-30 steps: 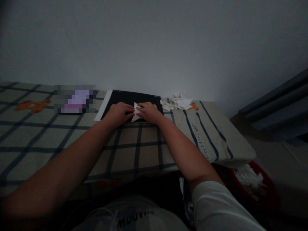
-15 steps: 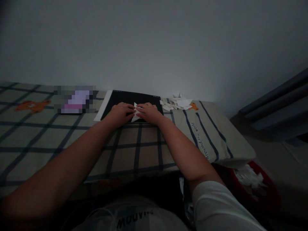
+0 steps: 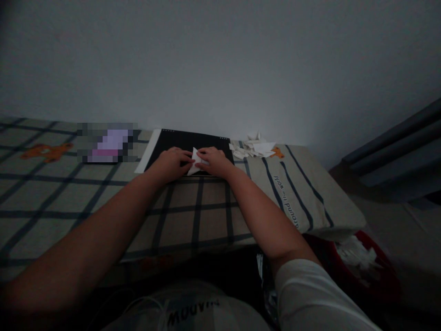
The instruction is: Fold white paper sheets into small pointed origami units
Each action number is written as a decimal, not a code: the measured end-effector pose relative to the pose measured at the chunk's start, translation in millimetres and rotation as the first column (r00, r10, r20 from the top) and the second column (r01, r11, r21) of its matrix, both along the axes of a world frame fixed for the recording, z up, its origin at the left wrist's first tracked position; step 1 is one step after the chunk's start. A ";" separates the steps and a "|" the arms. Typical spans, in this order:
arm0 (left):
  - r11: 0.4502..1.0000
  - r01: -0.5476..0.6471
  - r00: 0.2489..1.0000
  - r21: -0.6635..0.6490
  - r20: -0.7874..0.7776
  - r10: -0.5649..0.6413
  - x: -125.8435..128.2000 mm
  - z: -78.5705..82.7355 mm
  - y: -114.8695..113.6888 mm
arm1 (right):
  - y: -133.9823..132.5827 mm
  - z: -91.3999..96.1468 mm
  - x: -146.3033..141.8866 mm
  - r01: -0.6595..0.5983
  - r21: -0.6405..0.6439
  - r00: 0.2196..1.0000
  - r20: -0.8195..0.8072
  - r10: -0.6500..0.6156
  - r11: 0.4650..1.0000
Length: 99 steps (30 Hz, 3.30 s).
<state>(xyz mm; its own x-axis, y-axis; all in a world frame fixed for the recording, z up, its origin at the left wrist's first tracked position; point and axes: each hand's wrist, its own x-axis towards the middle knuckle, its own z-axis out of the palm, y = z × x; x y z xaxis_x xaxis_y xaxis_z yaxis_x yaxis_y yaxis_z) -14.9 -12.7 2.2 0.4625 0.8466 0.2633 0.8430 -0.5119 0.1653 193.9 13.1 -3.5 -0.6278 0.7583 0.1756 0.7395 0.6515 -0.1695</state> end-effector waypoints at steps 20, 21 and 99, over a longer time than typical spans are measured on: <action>0.987 0.076 0.996 -0.143 0.061 -0.068 -12.9 6.2 8.5 | -5.4 7.4 2.4 -0.044 -0.045 0.999 0.015 0.044 0.998; 0.985 0.083 0.996 -0.149 0.049 -0.077 -13.7 7.3 8.4 | -5.8 8.1 2.5 -0.049 -0.048 0.998 0.023 0.050 0.998; 0.987 -0.156 0.988 -0.035 0.000 0.156 4.3 -0.3 -0.5 | 13.7 -2.1 5.5 -0.216 0.031 0.930 -0.299 0.215 0.976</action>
